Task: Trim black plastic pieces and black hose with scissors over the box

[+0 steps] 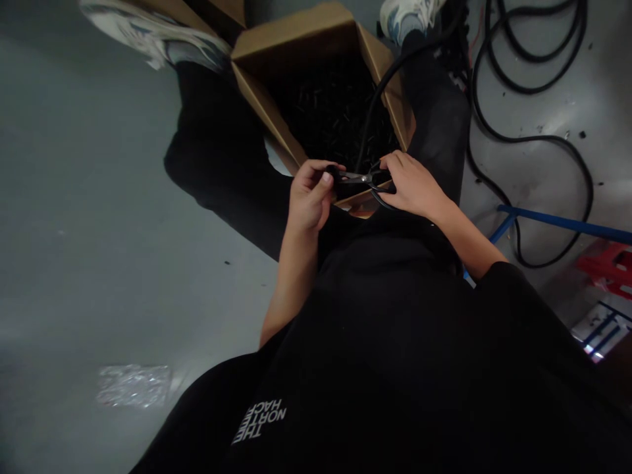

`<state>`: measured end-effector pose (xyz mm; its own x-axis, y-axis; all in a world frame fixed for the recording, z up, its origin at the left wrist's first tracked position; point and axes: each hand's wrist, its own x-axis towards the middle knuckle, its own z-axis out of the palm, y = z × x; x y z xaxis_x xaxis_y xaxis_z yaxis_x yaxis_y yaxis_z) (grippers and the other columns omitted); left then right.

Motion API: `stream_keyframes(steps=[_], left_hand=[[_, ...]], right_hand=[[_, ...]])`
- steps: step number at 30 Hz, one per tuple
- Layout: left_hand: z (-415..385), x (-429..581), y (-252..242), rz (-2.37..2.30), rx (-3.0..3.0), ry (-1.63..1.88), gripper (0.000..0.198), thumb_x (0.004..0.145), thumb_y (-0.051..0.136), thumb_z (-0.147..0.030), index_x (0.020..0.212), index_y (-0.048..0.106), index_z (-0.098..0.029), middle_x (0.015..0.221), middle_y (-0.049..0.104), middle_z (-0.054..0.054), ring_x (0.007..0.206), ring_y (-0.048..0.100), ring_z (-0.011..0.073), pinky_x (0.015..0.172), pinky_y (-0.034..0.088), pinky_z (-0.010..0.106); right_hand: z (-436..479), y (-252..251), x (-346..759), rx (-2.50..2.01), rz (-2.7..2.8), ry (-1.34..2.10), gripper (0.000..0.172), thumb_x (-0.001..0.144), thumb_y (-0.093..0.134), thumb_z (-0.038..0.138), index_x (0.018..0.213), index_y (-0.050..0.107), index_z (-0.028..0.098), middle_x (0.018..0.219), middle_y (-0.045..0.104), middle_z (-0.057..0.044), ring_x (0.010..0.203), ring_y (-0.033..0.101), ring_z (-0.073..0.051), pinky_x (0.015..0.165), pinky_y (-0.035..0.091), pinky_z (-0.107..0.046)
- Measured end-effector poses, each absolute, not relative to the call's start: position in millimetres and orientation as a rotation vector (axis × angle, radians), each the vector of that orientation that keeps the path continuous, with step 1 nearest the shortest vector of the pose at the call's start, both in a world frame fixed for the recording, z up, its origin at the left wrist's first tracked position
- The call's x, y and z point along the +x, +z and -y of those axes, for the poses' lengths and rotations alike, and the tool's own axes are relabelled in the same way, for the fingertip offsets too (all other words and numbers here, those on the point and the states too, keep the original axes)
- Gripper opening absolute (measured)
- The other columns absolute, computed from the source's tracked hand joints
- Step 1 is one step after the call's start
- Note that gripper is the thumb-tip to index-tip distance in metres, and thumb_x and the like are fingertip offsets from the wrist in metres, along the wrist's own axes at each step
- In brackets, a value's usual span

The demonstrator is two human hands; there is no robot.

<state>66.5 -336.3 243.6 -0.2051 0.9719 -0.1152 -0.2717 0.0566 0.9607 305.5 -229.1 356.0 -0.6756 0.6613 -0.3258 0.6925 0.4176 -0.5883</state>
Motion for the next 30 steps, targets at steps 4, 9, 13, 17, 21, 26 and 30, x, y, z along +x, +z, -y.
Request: stream_keyframes(steps=[4, 9, 13, 17, 21, 26, 30], left_hand=[[339.5, 66.1, 245.6, -1.18, 0.839, 1.39, 0.045, 0.1, 0.086, -0.068, 0.122, 0.081, -0.029, 0.124, 0.082, 0.006, 0.104, 0.08, 0.0203, 0.097, 0.067, 0.035], [339.6, 64.7, 251.6, -1.143, 0.886, 1.344, 0.045, 0.099, 0.086, -0.068, 0.121, 0.083, -0.029, 0.128, 0.083, 0.007, 0.113, 0.081, 0.0224, 0.101, 0.067, 0.037], [338.3, 63.5, 255.6, -1.086, 0.893, 1.336, 0.043, 0.099, 0.088, -0.066, 0.122, 0.084, -0.03, 0.13, 0.083, 0.007, 0.116, 0.081, 0.0221, 0.104, 0.067, 0.036], [336.8, 64.7, 255.3, -1.138, 0.838, 1.427, 0.057, 0.1, 0.077, -0.082, 0.132, 0.078, -0.033, 0.132, 0.081, 0.007, 0.122, 0.081, 0.0246, 0.11, 0.066, 0.04], [334.4, 66.6, 254.2, -1.229, 0.867, 1.443, 0.067, 0.098, 0.072, -0.091, 0.13, 0.074, -0.032, 0.122, 0.078, 0.008, 0.127, 0.08, 0.0298, 0.114, 0.064, 0.046], [329.1, 70.1, 267.7, -1.319, 0.99, 1.45, 0.056, 0.1, 0.078, -0.082, 0.112, 0.075, -0.028, 0.101, 0.078, 0.004, 0.095, 0.081, 0.0232, 0.09, 0.068, 0.038], [327.1, 69.1, 289.9, -1.172, 1.049, 1.326, 0.056, 0.102, 0.076, -0.081, 0.101, 0.076, -0.025, 0.087, 0.079, 0.003, 0.077, 0.079, 0.0197, 0.07, 0.065, 0.031]], right_hand=[[227.9, 357.6, 306.9, 1.199, -2.651, -1.035, 0.047, 0.095, 0.08, 0.034, 0.137, 0.064, 0.016, 0.141, 0.069, -0.02, 0.135, 0.067, -0.042, 0.122, 0.055, -0.063], [225.9, 359.8, 308.2, 1.095, -2.719, -0.987, 0.049, 0.097, 0.081, 0.038, 0.137, 0.063, 0.017, 0.143, 0.068, -0.019, 0.137, 0.065, -0.043, 0.122, 0.053, -0.065], [223.0, 364.5, 309.6, 1.074, -2.734, -1.018, 0.047, 0.096, 0.081, 0.039, 0.135, 0.065, 0.017, 0.143, 0.07, -0.019, 0.136, 0.067, -0.041, 0.12, 0.055, -0.062], [222.3, 373.6, 310.5, 1.191, -2.654, -1.053, 0.043, 0.094, 0.079, 0.04, 0.13, 0.068, 0.02, 0.137, 0.076, -0.015, 0.121, 0.074, -0.035, 0.106, 0.06, -0.051], [225.5, 380.5, 310.5, 1.347, -2.593, -1.097, 0.043, 0.09, 0.077, 0.042, 0.126, 0.07, 0.02, 0.129, 0.079, -0.013, 0.109, 0.077, -0.032, 0.094, 0.059, -0.045], [229.4, 381.5, 311.2, 1.4, -2.521, -1.281, 0.039, 0.088, 0.078, 0.044, 0.118, 0.067, 0.021, 0.119, 0.08, -0.01, 0.101, 0.075, -0.027, 0.092, 0.058, -0.043], [227.6, 386.2, 313.5, 1.292, -2.573, -1.392, 0.049, 0.088, 0.083, 0.049, 0.125, 0.064, 0.022, 0.129, 0.075, -0.011, 0.104, 0.073, -0.027, 0.097, 0.06, -0.047]])
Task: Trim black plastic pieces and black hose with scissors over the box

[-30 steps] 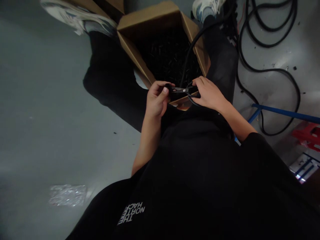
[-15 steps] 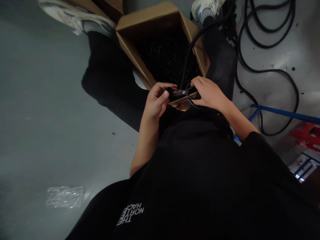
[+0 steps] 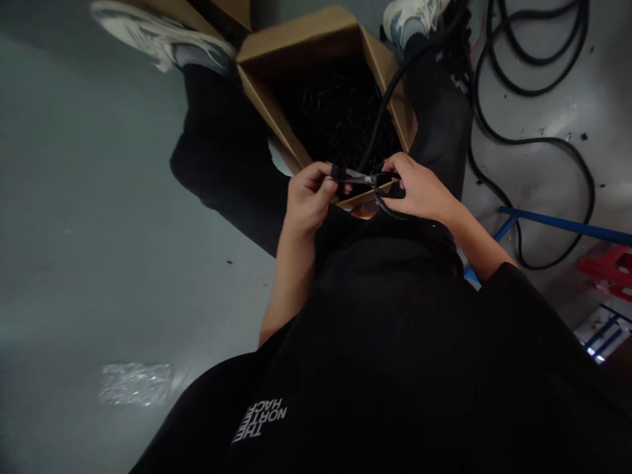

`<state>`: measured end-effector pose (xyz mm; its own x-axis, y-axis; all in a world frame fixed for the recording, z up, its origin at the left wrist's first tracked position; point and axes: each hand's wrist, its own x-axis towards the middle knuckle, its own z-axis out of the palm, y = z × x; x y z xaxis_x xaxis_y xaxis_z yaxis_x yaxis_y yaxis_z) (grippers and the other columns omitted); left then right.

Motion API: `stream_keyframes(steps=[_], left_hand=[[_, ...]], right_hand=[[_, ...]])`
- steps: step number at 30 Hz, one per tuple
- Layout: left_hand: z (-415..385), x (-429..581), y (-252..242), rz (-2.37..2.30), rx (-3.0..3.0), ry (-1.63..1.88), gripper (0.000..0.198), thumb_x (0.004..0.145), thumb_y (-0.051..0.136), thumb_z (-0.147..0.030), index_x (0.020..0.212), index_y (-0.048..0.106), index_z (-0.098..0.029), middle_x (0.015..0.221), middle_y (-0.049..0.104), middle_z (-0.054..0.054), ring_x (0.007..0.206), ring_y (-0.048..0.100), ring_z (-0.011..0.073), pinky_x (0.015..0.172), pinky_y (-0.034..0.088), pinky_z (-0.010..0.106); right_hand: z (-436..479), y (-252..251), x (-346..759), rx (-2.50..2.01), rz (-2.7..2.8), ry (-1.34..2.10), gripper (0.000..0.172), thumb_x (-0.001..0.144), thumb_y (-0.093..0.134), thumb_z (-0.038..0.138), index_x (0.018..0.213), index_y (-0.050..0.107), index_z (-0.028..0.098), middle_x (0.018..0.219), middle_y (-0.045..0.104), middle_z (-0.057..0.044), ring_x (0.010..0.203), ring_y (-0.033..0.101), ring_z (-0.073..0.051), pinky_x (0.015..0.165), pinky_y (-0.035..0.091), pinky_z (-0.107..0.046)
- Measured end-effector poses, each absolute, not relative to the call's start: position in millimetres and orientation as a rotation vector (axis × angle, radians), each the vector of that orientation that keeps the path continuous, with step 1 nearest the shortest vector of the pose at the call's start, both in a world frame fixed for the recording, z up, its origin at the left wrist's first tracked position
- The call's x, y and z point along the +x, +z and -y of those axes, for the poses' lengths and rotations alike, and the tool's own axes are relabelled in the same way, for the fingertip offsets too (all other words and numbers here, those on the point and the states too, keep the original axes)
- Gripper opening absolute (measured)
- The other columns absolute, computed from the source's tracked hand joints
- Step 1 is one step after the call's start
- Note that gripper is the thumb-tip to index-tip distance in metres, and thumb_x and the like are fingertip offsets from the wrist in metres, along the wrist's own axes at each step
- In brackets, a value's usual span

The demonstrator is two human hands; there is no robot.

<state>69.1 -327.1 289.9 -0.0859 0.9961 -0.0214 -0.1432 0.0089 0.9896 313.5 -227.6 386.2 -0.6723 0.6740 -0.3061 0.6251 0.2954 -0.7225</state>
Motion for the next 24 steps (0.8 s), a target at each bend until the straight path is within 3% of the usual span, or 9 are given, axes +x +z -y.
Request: stream_keyframes(steps=[4, 8, 12, 19, 24], left_hand=[[329.0, 64.1, 316.7, -0.98, 1.144, 1.165, 0.06, 0.103, 0.073, -0.082, 0.093, 0.078, -0.023, 0.08, 0.079, 0.004, 0.069, 0.078, 0.0181, 0.06, 0.062, 0.028], [331.5, 56.6, 342.8, -0.915, 1.151, 1.148, 0.063, 0.098, 0.078, -0.085, 0.089, 0.081, -0.023, 0.078, 0.078, 0.005, 0.065, 0.077, 0.0182, 0.058, 0.062, 0.03], [332.7, 53.1, 351.1, -0.955, 1.076, 1.181, 0.065, 0.093, 0.082, -0.087, 0.085, 0.081, -0.022, 0.076, 0.074, 0.004, 0.063, 0.077, 0.02, 0.058, 0.065, 0.034], [335.2, 60.6, 318.8, -1.018, 0.986, 1.286, 0.065, 0.09, 0.081, -0.091, 0.086, 0.074, -0.026, 0.069, 0.066, 0.0, 0.062, 0.075, 0.021, 0.057, 0.066, 0.037], [333.0, 61.2, 297.0, -1.098, 0.94, 1.275, 0.063, 0.092, 0.081, -0.089, 0.088, 0.075, -0.026, 0.071, 0.071, 0.001, 0.061, 0.073, 0.0184, 0.056, 0.062, 0.032]], right_hand=[[227.2, 403.8, 311.4, -1.064, 2.66, 1.23, 0.068, 0.085, 0.092, 0.058, 0.135, 0.063, 0.022, 0.14, 0.068, -0.014, 0.124, 0.07, -0.037, 0.114, 0.056, -0.062], [233.2, 426.1, 307.0, -1.068, 2.769, 1.16, 0.073, 0.084, 0.093, 0.065, 0.136, 0.064, 0.022, 0.137, 0.067, -0.014, 0.131, 0.068, -0.042, 0.115, 0.054, -0.063], [237.0, 437.6, 304.0, -1.09, 2.786, 1.144, 0.061, 0.087, 0.088, 0.064, 0.127, 0.066, 0.023, 0.128, 0.069, -0.013, 0.123, 0.07, -0.038, 0.104, 0.057, -0.052], [236.1, 430.6, 298.9, -1.164, 2.769, 1.153, 0.046, 0.094, 0.079, 0.061, 0.114, 0.067, 0.022, 0.11, 0.07, -0.008, 0.104, 0.071, -0.028, 0.094, 0.055, -0.042], [233.4, 402.1, 302.5, -1.187, 2.652, 1.271, 0.033, 0.09, 0.081, 0.047, 0.102, 0.063, 0.022, 0.096, 0.071, -0.003, 0.087, 0.067, -0.02, 0.083, 0.05, -0.035]])
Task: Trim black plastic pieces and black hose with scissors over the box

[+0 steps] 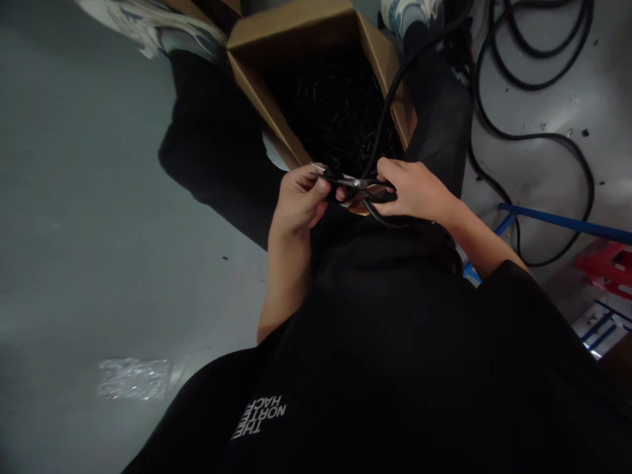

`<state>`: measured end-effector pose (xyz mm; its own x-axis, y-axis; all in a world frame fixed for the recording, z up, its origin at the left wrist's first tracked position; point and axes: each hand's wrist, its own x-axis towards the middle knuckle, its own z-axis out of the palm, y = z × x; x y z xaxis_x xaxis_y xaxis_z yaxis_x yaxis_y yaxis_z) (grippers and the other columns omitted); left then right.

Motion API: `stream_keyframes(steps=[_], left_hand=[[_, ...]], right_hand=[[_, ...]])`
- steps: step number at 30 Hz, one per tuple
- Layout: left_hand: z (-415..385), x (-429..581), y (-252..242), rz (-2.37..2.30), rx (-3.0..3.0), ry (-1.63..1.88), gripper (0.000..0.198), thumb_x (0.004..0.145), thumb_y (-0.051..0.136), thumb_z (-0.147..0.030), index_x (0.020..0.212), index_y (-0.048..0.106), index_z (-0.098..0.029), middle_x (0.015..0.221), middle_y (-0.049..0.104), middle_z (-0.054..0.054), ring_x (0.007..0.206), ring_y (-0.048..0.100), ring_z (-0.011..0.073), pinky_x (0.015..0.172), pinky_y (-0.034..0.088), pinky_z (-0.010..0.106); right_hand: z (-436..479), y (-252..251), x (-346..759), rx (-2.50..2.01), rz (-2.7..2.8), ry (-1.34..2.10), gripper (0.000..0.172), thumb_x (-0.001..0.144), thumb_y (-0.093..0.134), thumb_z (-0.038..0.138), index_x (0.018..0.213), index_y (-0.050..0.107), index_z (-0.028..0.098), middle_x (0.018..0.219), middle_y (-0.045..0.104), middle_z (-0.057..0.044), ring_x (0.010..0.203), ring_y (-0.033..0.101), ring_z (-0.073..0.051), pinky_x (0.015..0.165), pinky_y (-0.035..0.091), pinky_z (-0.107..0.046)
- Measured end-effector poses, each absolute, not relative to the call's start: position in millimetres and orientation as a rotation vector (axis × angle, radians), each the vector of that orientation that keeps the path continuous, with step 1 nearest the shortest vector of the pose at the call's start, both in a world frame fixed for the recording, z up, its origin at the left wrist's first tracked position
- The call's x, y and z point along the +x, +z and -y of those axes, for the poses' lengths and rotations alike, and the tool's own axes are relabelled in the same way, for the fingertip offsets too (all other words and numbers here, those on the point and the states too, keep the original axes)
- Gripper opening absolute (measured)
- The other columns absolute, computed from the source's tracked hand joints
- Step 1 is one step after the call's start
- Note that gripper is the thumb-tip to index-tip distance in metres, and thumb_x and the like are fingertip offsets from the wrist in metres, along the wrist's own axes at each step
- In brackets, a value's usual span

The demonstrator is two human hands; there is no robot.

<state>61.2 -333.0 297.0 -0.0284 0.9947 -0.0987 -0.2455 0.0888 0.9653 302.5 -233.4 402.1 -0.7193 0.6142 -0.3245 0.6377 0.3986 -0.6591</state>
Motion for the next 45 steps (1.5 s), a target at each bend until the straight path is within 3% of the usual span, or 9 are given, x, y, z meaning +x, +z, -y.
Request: stream_keyframes(steps=[7, 13, 20, 23, 28, 34, 39, 45], left_hand=[[331.4, 70.8, 249.5, -1.327, 0.945, 1.251, 0.064, 0.095, 0.082, -0.083, 0.082, 0.072, -0.021, 0.078, 0.077, 0.004, 0.067, 0.07, 0.0154, 0.063, 0.055, 0.028], [334.7, 85.4, 214.6, -1.401, 0.933, 1.243, 0.067, 0.088, 0.085, -0.087, 0.087, 0.072, -0.022, 0.081, 0.077, 0.004, 0.073, 0.069, 0.0185, 0.069, 0.054, 0.031], [337.9, 78.0, 199.3, -1.403, 0.812, 1.247, 0.065, 0.085, 0.09, -0.083, 0.098, 0.077, -0.021, 0.091, 0.081, 0.007, 0.085, 0.077, 0.0217, 0.077, 0.061, 0.033], [337.6, 73.9, 196.7, -1.422, 0.719, 1.33, 0.063, 0.085, 0.091, -0.082, 0.104, 0.079, -0.022, 0.095, 0.082, 0.006, 0.09, 0.079, 0.0218, 0.085, 0.064, 0.034], [337.2, 67.0, 195.7, -1.282, 0.584, 1.505, 0.054, 0.096, 0.083, -0.081, 0.111, 0.074, -0.03, 0.125, 0.083, 0.006, 0.117, 0.081, 0.0217, 0.098, 0.066, 0.034], [339.4, 67.1, 208.7, -1.114, 0.497, 1.474, 0.047, 0.093, 0.092, -0.071, 0.113, 0.078, -0.03, 0.149, 0.079, 0.006, 0.136, 0.077, 0.0262, 0.102, 0.068, 0.036], [337.5, 67.2, 218.4, -1.07, 0.561, 1.46, 0.039, 0.093, 0.095, -0.064, 0.11, 0.085, -0.031, 0.147, 0.08, 0.004, 0.131, 0.077, 0.0238, 0.099, 0.067, 0.032], [334.5, 65.0, 221.5, -1.152, 0.64, 1.506, 0.057, 0.1, 0.08, -0.079, 0.132, 0.079, -0.032, 0.13, 0.082, 0.007, 0.118, 0.082, 0.023, 0.101, 0.066, 0.035]], right_hand=[[232.9, 349.7, 301.1, 1.305, -2.403, -1.428, 0.02, 0.086, 0.078, 0.03, 0.095, 0.061, 0.024, 0.086, 0.072, -0.001, 0.079, 0.067, -0.02, 0.078, 0.049, -0.035], [240.5, 337.4, 285.2, 1.384, -2.292, -1.255, 0.036, 0.088, 0.082, 0.035, 0.115, 0.063, 0.023, 0.097, 0.076, -0.006, 0.09, 0.074, -0.029, 0.084, 0.055, -0.041], [241.3, 330.1, 283.9, 1.442, -2.281, -1.306, 0.019, 0.093, 0.077, 0.031, 0.1, 0.061, 0.024, 0.094, 0.076, -0.007, 0.089, 0.075, -0.027, 0.085, 0.056, -0.041], [237.3, 330.0, 293.4, 1.432, -2.303, -1.296, 0.021, 0.094, 0.076, 0.037, 0.103, 0.061, 0.025, 0.095, 0.077, -0.007, 0.09, 0.074, -0.029, 0.085, 0.057, -0.044], [232.7, 335.7, 308.3, 1.318, -2.393, -1.158, 0.033, 0.094, 0.074, 0.036, 0.119, 0.058, 0.025, 0.118, 0.078, -0.013, 0.104, 0.075, -0.034, 0.091, 0.061, -0.05], [237.1, 353.9, 300.1, 1.125, -2.565, -0.909, 0.037, 0.097, 0.072, 0.034, 0.128, 0.058, 0.018, 0.136, 0.072, -0.021, 0.127, 0.069, -0.04, 0.105, 0.06, -0.054], [239.3, 361.8, 289.2, 1.088, -2.589, -0.838, 0.038, 0.1, 0.072, 0.032, 0.132, 0.059, 0.015, 0.139, 0.071, -0.022, 0.13, 0.068, -0.04, 0.11, 0.058, -0.054], [238.0, 359.0, 287.0, 1.252, -2.458, -1.096, 0.038, 0.095, 0.078, 0.031, 0.125, 0.058, 0.02, 0.128, 0.076, -0.015, 0.11, 0.076, -0.033, 0.091, 0.057, -0.045]])
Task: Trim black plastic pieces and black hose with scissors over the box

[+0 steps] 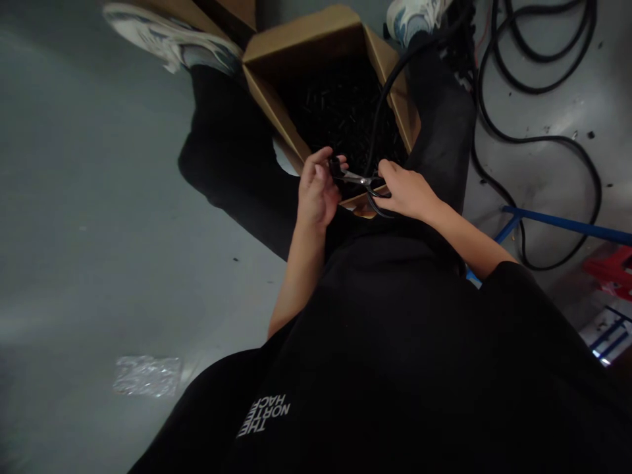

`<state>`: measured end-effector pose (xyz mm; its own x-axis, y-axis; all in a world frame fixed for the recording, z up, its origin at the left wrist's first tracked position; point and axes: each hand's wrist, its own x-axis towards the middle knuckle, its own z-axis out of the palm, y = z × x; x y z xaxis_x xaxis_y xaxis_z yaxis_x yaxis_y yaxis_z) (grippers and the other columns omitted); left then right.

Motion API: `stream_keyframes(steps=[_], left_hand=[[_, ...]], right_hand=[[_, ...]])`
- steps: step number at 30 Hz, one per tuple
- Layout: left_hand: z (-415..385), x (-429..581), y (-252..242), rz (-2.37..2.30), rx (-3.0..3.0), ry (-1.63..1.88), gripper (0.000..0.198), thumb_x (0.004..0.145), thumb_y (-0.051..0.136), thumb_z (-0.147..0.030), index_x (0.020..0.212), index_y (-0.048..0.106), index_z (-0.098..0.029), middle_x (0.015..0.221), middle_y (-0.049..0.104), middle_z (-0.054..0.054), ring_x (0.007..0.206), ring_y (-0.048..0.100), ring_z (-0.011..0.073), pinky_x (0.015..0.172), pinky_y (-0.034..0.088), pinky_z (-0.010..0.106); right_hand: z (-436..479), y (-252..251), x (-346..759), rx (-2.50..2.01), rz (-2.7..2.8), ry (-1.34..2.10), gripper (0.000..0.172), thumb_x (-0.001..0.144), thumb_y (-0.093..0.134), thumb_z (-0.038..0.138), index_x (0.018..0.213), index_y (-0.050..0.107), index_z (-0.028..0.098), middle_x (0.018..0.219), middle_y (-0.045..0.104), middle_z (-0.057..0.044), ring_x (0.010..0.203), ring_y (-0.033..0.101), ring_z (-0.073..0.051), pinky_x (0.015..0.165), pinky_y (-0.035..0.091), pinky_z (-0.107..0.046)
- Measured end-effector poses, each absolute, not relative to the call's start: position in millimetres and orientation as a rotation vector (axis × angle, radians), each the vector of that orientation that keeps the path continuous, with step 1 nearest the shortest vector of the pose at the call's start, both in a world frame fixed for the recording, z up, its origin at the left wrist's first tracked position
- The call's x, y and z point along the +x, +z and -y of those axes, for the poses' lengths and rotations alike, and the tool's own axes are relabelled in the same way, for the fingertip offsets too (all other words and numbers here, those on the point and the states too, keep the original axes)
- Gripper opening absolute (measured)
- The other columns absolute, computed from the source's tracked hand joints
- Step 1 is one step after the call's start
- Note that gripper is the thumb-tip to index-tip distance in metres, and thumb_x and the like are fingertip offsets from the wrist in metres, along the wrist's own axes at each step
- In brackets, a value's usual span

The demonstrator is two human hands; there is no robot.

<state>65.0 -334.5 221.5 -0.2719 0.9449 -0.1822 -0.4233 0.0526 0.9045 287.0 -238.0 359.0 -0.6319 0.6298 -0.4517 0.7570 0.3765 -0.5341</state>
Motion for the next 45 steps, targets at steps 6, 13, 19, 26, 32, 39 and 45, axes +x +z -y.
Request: stream_keyframes(steps=[6, 13, 19, 26, 32, 39, 45], left_hand=[[327.8, 54.0, 237.4, -1.294, 0.938, 1.459, 0.06, 0.095, 0.087, -0.078, 0.118, 0.071, -0.025, 0.096, 0.075, 0.001, 0.088, 0.082, 0.019, 0.086, 0.067, 0.032], [324.4, 62.9, 293.8, -1.139, 1.028, 1.381, 0.057, 0.098, 0.082, -0.079, 0.096, 0.069, -0.023, 0.078, 0.073, 0.0, 0.063, 0.075, 0.0157, 0.058, 0.061, 0.026], [334.1, 63.8, 356.8, -0.952, 1.192, 1.303, 0.052, 0.1, 0.084, -0.074, 0.091, 0.076, -0.024, 0.082, 0.077, 0.003, 0.069, 0.078, 0.0182, 0.062, 0.066, 0.03], [339.1, 58.7, 378.6, -0.913, 1.225, 1.391, 0.037, 0.105, 0.086, -0.058, 0.095, 0.079, -0.023, 0.081, 0.079, 0.003, 0.069, 0.079, 0.0172, 0.063, 0.066, 0.028], [338.3, 61.1, 375.6, -0.884, 1.219, 1.397, 0.034, 0.109, 0.082, -0.053, 0.097, 0.075, -0.022, 0.081, 0.081, 0.002, 0.065, 0.078, 0.0144, 0.057, 0.063, 0.024], [339.7, 60.9, 380.9, -1.018, 1.081, 1.316, 0.052, 0.102, 0.083, -0.071, 0.089, 0.069, -0.023, 0.076, 0.076, 0.002, 0.062, 0.076, 0.017, 0.055, 0.064, 0.029], [342.2, 61.3, 375.0, -1.101, 1.044, 1.301, 0.055, 0.1, 0.08, -0.078, 0.093, 0.066, -0.025, 0.075, 0.074, 0.0, 0.063, 0.076, 0.0187, 0.055, 0.067, 0.033]], right_hand=[[243.7, 361.5, 291.8, 1.486, -2.304, -1.571, 0.037, 0.089, 0.083, 0.038, 0.104, 0.052, 0.026, 0.096, 0.074, -0.003, 0.091, 0.073, -0.026, 0.085, 0.055, -0.042], [240.7, 362.9, 301.7, 1.266, -2.616, -1.52, 0.058, 0.087, 0.09, 0.046, 0.128, 0.057, 0.023, 0.134, 0.07, -0.013, 0.116, 0.074, -0.032, 0.103, 0.065, -0.056], [233.0, 383.8, 316.7, 0.832, -2.989, -1.093, 0.074, 0.092, 0.088, 0.053, 0.151, 0.054, 0.022, 0.154, 0.06, -0.017, 0.151, 0.059, -0.047, 0.125, 0.05, -0.078], [239.1, 403.7, 321.6, 0.751, -3.098, -0.929, 0.062, 0.099, 0.074, 0.057, 0.147, 0.057, 0.021, 0.136, 0.069, -0.013, 0.131, 0.073, -0.039, 0.108, 0.063, -0.061], [243.3, 406.9, 321.8, 0.832, -3.075, -1.018, 0.052, 0.095, 0.078, 0.054, 0.131, 0.061, 0.021, 0.124, 0.073, -0.011, 0.109, 0.075, -0.03, 0.091, 0.063, -0.045], [245.8, 416.7, 315.2, 1.089, -2.737, -1.222, 0.054, 0.083, 0.089, 0.058, 0.119, 0.067, 0.024, 0.115, 0.073, -0.008, 0.102, 0.074, -0.029, 0.088, 0.06, -0.043], [243.9, 426.7, 311.3, 1.166, -2.635, -1.283, 0.044, 0.082, 0.087, 0.052, 0.112, 0.07, 0.024, 0.098, 0.07, -0.004, 0.097, 0.072, -0.027, 0.085, 0.056, -0.04]])
